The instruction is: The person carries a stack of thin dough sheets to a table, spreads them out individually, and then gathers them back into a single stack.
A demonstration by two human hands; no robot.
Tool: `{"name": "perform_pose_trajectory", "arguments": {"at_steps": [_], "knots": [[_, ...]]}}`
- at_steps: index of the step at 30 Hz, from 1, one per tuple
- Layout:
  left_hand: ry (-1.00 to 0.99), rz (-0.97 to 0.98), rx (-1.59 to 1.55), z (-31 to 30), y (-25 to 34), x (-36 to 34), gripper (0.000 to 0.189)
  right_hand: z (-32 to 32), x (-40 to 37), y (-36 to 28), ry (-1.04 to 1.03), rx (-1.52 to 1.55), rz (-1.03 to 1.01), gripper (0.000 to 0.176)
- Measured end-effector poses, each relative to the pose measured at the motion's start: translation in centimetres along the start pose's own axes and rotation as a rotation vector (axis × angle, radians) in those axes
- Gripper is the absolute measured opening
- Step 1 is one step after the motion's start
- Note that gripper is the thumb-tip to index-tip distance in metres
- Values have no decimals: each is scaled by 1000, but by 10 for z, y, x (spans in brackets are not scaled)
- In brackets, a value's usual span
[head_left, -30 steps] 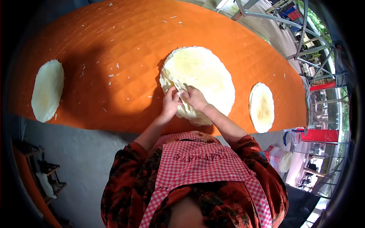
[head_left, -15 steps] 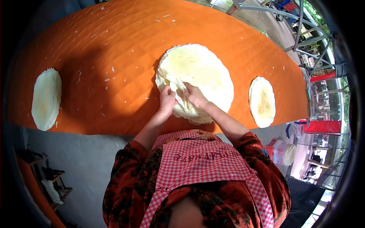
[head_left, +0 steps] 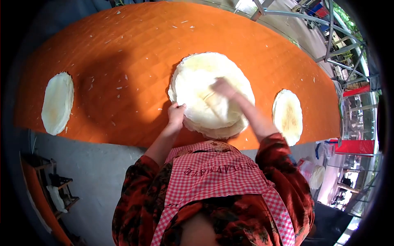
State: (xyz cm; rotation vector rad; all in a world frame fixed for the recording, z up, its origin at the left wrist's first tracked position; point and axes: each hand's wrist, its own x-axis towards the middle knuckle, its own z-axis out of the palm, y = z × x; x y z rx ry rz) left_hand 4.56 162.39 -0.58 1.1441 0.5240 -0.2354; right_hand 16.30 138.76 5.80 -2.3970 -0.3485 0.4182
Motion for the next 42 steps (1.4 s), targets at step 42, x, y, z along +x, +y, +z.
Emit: {"name": "perform_pose_trajectory", "arguments": {"at_steps": [42], "knots": [[278, 426, 290, -37, 23, 7, 29, -98, -17, -104, 89, 3, 229, 32]]}}
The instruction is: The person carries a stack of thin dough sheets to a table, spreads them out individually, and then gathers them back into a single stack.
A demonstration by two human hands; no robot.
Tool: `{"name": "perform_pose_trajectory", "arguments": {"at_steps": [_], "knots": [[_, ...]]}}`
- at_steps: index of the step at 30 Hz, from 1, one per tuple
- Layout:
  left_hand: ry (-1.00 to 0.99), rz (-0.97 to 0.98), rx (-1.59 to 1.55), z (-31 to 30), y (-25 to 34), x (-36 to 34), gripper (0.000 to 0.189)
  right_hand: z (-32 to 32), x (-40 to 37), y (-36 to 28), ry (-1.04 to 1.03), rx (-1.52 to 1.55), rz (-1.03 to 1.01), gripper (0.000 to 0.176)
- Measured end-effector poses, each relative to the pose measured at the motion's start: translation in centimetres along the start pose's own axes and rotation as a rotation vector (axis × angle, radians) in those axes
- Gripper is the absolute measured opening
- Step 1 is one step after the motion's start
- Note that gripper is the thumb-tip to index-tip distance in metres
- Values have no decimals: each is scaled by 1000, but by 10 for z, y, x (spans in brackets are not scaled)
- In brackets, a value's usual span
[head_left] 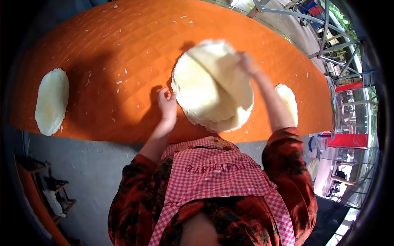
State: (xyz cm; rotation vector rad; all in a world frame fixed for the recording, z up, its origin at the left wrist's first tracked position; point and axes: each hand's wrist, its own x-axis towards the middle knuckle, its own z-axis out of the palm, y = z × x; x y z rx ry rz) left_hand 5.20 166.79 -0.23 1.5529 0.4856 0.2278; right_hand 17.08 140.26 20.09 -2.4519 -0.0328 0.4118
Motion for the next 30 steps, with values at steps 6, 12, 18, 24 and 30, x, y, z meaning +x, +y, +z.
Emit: {"name": "perform_pose_trajectory", "arguments": {"at_steps": [6, 12, 18, 24, 30], "knots": [[-391, -413, -250, -7, 16, 0, 33, -30, -77, -90, 239, -468, -191, 41], [-407, -328, -192, 13, -11, 20, 29, 163, -47, 15, 138, -462, -230, 52], [-345, -479, -265, 10, 20, 19, 21, 163, -41, 26, 132, -339, -160, 52], [-411, -565, -488, 18, 3, 43, 20, 158, -42, 20, 72, -303, -64, 49], [-508, -587, -680, 12, 10, 42, 26, 157, -33, 43, 136, -145, -32, 46]]}}
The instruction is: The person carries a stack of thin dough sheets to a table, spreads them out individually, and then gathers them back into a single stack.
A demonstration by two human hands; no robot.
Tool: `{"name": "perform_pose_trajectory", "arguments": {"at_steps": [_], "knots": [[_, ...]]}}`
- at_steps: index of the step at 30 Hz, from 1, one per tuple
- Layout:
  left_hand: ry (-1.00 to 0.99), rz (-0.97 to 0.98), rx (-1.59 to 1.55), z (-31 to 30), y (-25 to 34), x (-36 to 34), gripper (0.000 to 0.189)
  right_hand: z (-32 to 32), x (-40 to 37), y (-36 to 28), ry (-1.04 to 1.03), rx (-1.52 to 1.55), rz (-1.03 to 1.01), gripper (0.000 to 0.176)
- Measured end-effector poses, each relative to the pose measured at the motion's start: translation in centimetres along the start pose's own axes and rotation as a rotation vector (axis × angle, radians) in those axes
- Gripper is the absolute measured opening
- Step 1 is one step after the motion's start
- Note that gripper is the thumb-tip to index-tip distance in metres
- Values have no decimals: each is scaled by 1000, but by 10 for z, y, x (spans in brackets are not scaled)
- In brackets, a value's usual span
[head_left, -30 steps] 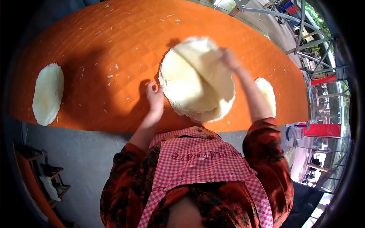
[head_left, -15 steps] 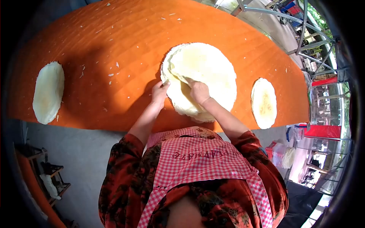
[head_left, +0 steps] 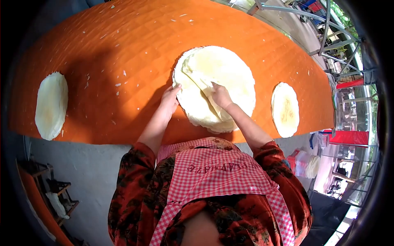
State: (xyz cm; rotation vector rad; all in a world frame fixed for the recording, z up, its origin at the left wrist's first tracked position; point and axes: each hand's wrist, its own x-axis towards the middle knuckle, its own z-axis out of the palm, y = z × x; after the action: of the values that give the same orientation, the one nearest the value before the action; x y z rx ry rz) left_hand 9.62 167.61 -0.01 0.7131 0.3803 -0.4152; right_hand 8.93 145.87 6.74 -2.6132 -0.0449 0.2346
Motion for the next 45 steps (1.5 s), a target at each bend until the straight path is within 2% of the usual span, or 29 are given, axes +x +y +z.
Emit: {"name": "perform_pose_trajectory", "arguments": {"at_steps": [4, 7, 10, 12, 14, 15, 19, 22, 28, 31, 34, 35, 38, 39, 42, 43, 45], "knots": [[-2, -10, -11, -5, -2, -1, 31, -11, 0, -6, -97, 214, 112, 44], [-27, -13, -51, -10, -4, 2, 30, -17, 2, -7, -115, 324, 84, 45], [-48, -22, -51, -17, -3, 8, 29, -18, -2, -26, 63, 14, -104, 45], [-88, -31, -51, -15, 1, 2, 27, -15, -6, -50, 45, -115, -91, 43], [-113, -40, -52, -12, 6, 4, 27, -12, -11, -74, -59, -230, -71, 41], [-110, -51, -55, -14, 6, 4, 26, 3, -8, -63, 30, -255, -187, 40], [-162, -15, -59, -17, 4, 5, 26, 6, -8, -58, -4, -209, -133, 37], [-142, -30, -45, -12, 9, 0, 26, 12, -5, -46, 43, -223, -193, 37], [-118, -6, -57, -17, 2, 8, 22, 3, -9, -60, 30, -167, -145, 45], [5, 61, 76, -2, 6, 9, 21, 13, -9, -59, -20, -212, -191, 34], [92, 70, 189, 17, 10, 8, 21, 18, -7, -59, -85, -313, -173, 37], [124, 62, 229, 20, 8, 9, 23, 16, -6, -62, -161, -334, -150, 44], [178, 164, 399, 26, 2, 7, 25, -12, 5, -86, -411, -236, 12, 53], [166, 135, 289, 26, 1, 10, 26, -22, 6, -99, -355, -94, 72, 59], [156, 286, 510, 41, 4, -5, 27, -11, 31, -112, -302, -150, 161, 59], [163, 413, 581, 35, -7, 5, 29, -8, 35, -117, -266, -192, 149, 48], [183, 459, 673, 16, -22, 20, 30, 1, 53, -105, -245, -252, 101, 43]]}}
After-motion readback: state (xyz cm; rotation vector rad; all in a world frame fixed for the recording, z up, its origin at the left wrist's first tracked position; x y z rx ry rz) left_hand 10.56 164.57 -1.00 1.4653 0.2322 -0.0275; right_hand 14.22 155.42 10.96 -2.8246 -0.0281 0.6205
